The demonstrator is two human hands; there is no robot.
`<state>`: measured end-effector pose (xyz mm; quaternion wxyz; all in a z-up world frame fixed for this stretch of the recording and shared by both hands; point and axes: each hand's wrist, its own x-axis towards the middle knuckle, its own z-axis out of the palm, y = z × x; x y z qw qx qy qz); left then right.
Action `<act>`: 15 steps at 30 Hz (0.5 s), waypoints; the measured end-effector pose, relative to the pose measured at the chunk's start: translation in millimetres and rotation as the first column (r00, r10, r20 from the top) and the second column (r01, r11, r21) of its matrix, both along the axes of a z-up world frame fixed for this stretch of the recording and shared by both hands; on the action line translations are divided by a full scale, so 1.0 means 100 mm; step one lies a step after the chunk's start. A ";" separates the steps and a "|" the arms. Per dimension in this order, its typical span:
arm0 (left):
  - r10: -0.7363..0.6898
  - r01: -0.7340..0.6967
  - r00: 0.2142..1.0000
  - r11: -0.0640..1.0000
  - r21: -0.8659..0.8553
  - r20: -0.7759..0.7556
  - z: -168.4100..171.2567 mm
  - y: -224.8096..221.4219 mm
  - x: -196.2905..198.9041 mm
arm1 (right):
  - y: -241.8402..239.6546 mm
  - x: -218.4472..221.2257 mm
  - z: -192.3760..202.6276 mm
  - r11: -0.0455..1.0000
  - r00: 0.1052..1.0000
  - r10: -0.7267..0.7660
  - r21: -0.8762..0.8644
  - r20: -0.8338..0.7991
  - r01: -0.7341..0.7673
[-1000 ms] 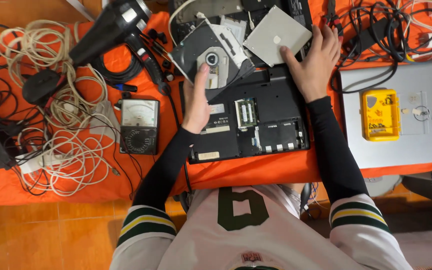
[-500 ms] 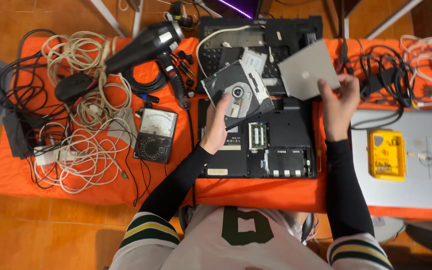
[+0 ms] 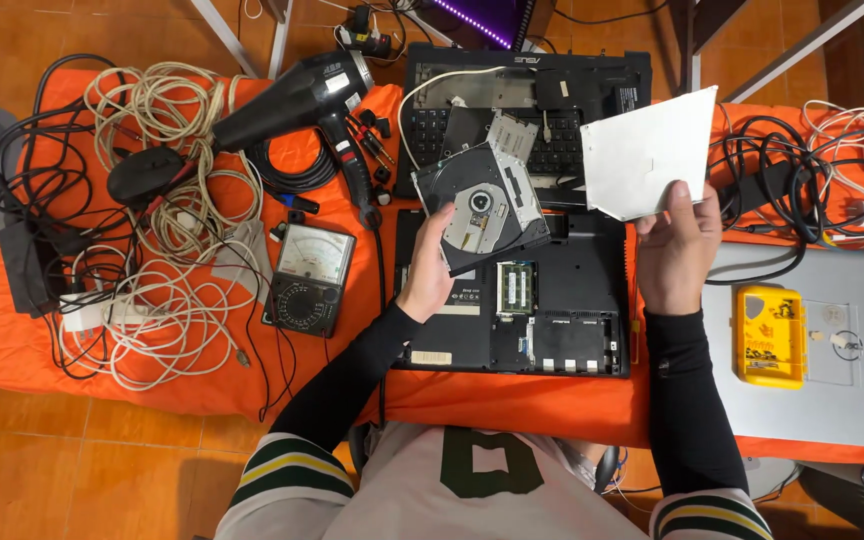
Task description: The recorder is repairing a laptop and testing components with a multimeter.
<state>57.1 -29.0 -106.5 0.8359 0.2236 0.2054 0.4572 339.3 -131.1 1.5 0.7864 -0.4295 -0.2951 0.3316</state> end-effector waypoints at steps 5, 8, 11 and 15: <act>0.041 -0.042 0.999 0.997 0.059 0.019 -0.32 0.00 -0.01 | -0.03 -0.26 0.24 0.985 0.981 0.169 0.051 -0.096 -0.165; 0.011 -0.006 0.998 0.997 -0.080 0.063 -0.08 0.00 -0.01 | -0.02 -0.20 -0.01 0.982 0.989 0.146 0.124 -0.008 -0.144; -0.069 0.073 0.995 0.996 -0.051 0.074 0.25 -0.03 -0.04 | -0.05 -0.22 -0.12 0.998 0.954 -0.019 0.057 0.299 0.002; -0.055 0.055 0.999 0.997 -0.053 0.002 0.19 -0.04 -0.02 | -0.16 -0.46 0.09 0.992 0.717 -0.098 0.015 0.690 0.122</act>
